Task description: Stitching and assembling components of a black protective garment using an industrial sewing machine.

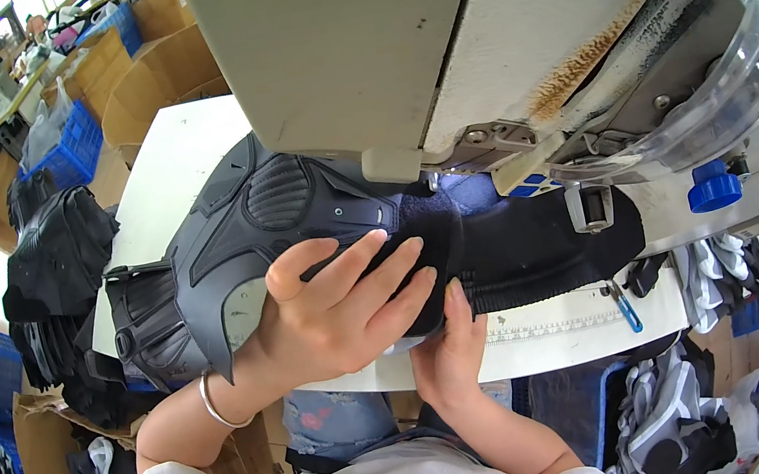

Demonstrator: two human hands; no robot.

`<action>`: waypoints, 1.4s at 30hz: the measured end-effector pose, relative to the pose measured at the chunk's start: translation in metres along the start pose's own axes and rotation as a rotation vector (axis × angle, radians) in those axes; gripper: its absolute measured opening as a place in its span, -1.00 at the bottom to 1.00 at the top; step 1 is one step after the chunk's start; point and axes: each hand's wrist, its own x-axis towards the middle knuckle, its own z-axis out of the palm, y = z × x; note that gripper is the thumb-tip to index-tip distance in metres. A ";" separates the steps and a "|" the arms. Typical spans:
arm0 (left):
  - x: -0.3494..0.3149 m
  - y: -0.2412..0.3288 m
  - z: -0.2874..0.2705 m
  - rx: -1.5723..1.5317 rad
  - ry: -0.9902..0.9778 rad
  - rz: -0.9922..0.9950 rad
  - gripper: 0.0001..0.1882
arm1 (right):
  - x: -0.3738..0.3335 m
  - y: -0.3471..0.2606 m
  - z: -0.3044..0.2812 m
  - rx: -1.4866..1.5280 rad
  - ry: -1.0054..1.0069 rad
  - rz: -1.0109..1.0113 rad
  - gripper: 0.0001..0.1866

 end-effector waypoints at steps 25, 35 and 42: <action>-0.006 -0.028 0.010 -0.174 0.024 -0.031 -0.79 | -0.005 -0.002 0.019 -0.104 0.031 -0.006 -0.67; -0.002 -0.024 0.012 -0.208 0.038 -0.080 -0.73 | -0.005 -0.011 0.026 -0.066 0.006 -0.016 -0.70; -0.004 -0.023 0.011 -0.183 0.028 -0.072 -0.77 | -0.003 -0.003 0.021 -0.032 -0.005 -0.058 -0.68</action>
